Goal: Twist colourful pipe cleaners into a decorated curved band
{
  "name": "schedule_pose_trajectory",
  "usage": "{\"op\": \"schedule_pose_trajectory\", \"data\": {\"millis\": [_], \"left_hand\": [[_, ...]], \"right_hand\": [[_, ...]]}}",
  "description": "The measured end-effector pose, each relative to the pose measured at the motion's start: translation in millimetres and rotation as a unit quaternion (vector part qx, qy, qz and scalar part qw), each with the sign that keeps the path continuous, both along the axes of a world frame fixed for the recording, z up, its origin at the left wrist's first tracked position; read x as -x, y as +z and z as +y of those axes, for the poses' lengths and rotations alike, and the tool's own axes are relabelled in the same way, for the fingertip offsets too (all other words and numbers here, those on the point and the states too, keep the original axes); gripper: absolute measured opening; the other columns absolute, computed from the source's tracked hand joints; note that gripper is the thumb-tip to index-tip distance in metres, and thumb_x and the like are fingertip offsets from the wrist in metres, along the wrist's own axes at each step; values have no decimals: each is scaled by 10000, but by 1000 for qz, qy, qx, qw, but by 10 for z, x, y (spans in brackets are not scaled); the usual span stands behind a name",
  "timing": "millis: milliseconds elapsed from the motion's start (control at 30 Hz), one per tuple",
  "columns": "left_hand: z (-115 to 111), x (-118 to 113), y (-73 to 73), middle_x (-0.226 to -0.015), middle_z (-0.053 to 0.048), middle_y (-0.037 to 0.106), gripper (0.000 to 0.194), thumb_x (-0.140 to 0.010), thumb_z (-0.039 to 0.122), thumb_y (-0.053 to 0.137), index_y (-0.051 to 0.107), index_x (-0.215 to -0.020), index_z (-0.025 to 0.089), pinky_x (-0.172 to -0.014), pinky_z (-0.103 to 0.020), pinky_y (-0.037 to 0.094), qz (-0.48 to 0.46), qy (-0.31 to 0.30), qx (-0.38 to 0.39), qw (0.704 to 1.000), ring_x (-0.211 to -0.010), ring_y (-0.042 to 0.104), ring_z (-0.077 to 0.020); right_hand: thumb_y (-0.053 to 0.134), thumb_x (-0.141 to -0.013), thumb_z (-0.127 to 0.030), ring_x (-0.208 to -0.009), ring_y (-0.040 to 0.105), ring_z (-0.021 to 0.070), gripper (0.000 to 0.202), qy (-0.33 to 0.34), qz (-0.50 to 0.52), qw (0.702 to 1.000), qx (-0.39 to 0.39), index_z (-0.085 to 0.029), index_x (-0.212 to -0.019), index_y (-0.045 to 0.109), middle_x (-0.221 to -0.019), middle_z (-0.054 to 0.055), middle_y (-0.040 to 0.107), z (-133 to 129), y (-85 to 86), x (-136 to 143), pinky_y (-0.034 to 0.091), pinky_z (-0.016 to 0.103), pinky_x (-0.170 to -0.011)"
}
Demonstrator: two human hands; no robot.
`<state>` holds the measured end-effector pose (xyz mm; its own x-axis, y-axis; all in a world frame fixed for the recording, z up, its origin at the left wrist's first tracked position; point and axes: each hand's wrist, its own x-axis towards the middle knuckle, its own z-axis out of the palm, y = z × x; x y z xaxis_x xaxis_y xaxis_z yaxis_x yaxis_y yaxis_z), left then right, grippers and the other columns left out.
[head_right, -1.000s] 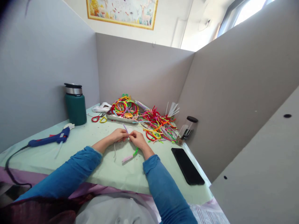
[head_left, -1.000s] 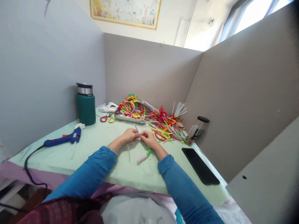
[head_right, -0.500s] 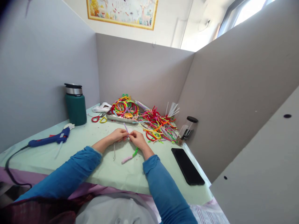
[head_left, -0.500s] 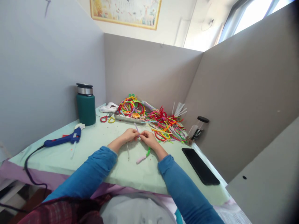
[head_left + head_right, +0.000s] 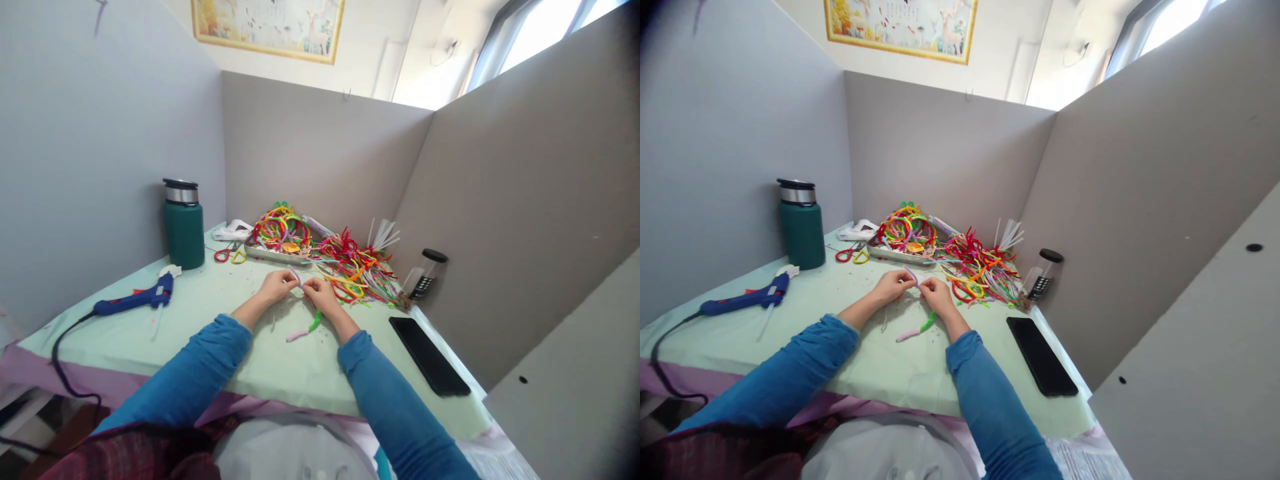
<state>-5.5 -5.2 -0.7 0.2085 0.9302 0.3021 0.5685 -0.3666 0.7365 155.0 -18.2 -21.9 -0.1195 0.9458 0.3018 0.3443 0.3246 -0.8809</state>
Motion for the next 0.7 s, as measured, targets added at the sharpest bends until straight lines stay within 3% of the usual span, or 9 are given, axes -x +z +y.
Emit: {"op": "schedule_pose_trajectory", "data": {"millis": [333, 567, 700], "left_hand": [[-9, -22, 12, -519, 27, 576, 220, -698, 320, 587, 674, -802, 145, -531, -211, 384, -1, -11, -5, 1000, -463, 515, -97], [9, -15, -4, -642, -3, 639, 207, -700, 313, 599, 681, -796, 149, -591, -203, 390, 28, -40, -79, 996, -581, 537, -108], [1, -17, 4, -697, -19, 664, 224, -712, 325, 595, 696, -821, 157, -615, -205, 396, 25, -45, -82, 995, -626, 552, -118]], "right_hand": [[527, -708, -329, -417, 407, 72, 166, 8, 18, 1000, 10, -166, -734, 542, -558, -34, 542, 38, -32, -15, 319, 198, -420], [520, -700, -294, -461, 422, 78, 137, 12, 20, 1000, 7, -160, -717, 545, -522, -45, 504, 26, -9, -10, 329, 192, -463], [513, -702, -282, -488, 431, 84, 127, 13, 12, 1000, 1, -160, -710, 547, -517, -47, 491, 31, -13, -17, 339, 197, -494]]}}
